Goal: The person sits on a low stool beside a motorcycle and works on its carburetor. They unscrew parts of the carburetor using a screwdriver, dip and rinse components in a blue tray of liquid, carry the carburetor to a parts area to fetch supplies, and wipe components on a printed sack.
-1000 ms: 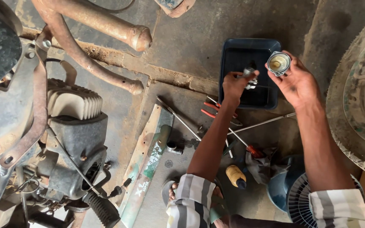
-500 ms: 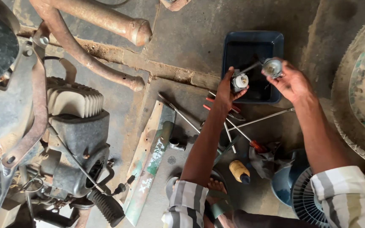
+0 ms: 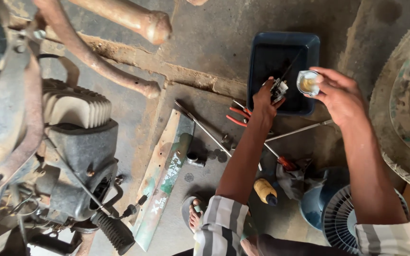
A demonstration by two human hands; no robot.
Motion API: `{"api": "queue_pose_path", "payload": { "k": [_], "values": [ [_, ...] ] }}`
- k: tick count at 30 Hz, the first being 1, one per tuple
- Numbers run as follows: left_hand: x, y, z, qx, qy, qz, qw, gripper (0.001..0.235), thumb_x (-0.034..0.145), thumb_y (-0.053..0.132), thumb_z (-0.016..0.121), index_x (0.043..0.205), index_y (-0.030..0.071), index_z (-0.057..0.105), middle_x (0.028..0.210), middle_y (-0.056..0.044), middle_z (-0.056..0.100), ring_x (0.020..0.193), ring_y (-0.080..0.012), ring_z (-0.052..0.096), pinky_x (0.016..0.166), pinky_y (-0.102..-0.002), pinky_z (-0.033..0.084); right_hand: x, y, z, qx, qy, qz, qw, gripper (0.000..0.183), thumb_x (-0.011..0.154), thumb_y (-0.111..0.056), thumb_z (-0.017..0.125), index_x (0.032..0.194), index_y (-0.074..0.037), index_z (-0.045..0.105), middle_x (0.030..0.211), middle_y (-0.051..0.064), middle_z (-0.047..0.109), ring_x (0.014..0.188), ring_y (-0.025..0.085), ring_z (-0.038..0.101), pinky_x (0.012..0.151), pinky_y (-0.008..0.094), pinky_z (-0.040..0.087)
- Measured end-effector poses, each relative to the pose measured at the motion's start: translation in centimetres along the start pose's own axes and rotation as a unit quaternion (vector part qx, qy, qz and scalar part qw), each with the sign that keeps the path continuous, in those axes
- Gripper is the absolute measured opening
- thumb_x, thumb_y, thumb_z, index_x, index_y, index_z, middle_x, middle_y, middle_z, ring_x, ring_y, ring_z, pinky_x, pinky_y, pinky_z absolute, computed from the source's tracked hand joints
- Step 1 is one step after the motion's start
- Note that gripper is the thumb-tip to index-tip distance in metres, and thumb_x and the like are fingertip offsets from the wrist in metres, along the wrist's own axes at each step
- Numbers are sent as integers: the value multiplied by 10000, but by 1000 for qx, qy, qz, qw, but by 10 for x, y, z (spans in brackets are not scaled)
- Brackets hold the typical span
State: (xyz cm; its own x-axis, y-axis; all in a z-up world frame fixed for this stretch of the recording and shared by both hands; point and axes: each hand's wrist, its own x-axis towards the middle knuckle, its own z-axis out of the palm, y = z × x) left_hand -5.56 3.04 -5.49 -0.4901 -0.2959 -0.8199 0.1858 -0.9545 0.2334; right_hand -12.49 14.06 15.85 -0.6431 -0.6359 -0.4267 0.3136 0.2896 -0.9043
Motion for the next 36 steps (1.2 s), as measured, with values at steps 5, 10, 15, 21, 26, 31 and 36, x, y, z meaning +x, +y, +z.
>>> {"api": "queue_pose_path", "payload": {
  "k": [5,10,15,21,26,31,36],
  "values": [
    [-12,-3,15,1,9,-40,999,447,926,416,715,1225,89,663,1161,-116,663,985,-282,660,806,-501,604,-7,-5,33,-207,12,-80,975,353,1020,-56,691,1371,-90,711,1165,121,713,1003,179,658,854,330,553],
    [-4,-5,16,-9,-22,-63,998,491,947,482,673,1243,92,644,1174,-123,662,1013,-296,668,795,-519,629,-20,-17,55,-262,-28,-239,934,316,998,-30,708,1313,-51,712,1295,100,693,1101,169,688,906,299,605],
    [3,-2,15,15,-65,-55,996,529,922,557,629,1227,125,656,1106,-116,677,918,-279,676,752,-494,629,-35,-28,54,-414,-10,-315,854,315,982,-19,757,1296,-31,737,1305,166,698,1118,273,714,846,341,615],
    [-44,34,26,208,-39,121,970,642,750,535,841,1148,61,667,1034,-134,697,876,-270,707,713,-447,644,-53,-54,25,-412,17,-440,797,225,1076,-27,775,1292,10,724,1312,183,690,1142,279,716,963,361,633],
    [-105,69,42,410,-119,436,792,598,742,447,899,1113,60,634,1042,-104,705,924,-251,730,795,-390,631,-94,-101,39,-359,76,-494,788,262,1088,32,686,1348,53,662,1340,188,576,1212,266,634,1051,333,582],
    [-115,94,49,562,-133,622,529,613,674,300,912,1129,65,576,1132,-111,633,1020,-301,673,838,-408,594,-59,-44,15,-472,101,-477,734,301,1003,69,816,1292,64,732,1328,173,654,1174,313,693,983,385,616],
    [-151,113,68,530,-154,707,442,674,729,213,893,1263,63,509,1195,-144,585,1133,-369,602,962,-474,575,-67,-37,10,-319,77,-381,865,251,1109,-47,695,1353,0,668,1375,168,623,1207,301,688,990,402,622]
  ]
}}
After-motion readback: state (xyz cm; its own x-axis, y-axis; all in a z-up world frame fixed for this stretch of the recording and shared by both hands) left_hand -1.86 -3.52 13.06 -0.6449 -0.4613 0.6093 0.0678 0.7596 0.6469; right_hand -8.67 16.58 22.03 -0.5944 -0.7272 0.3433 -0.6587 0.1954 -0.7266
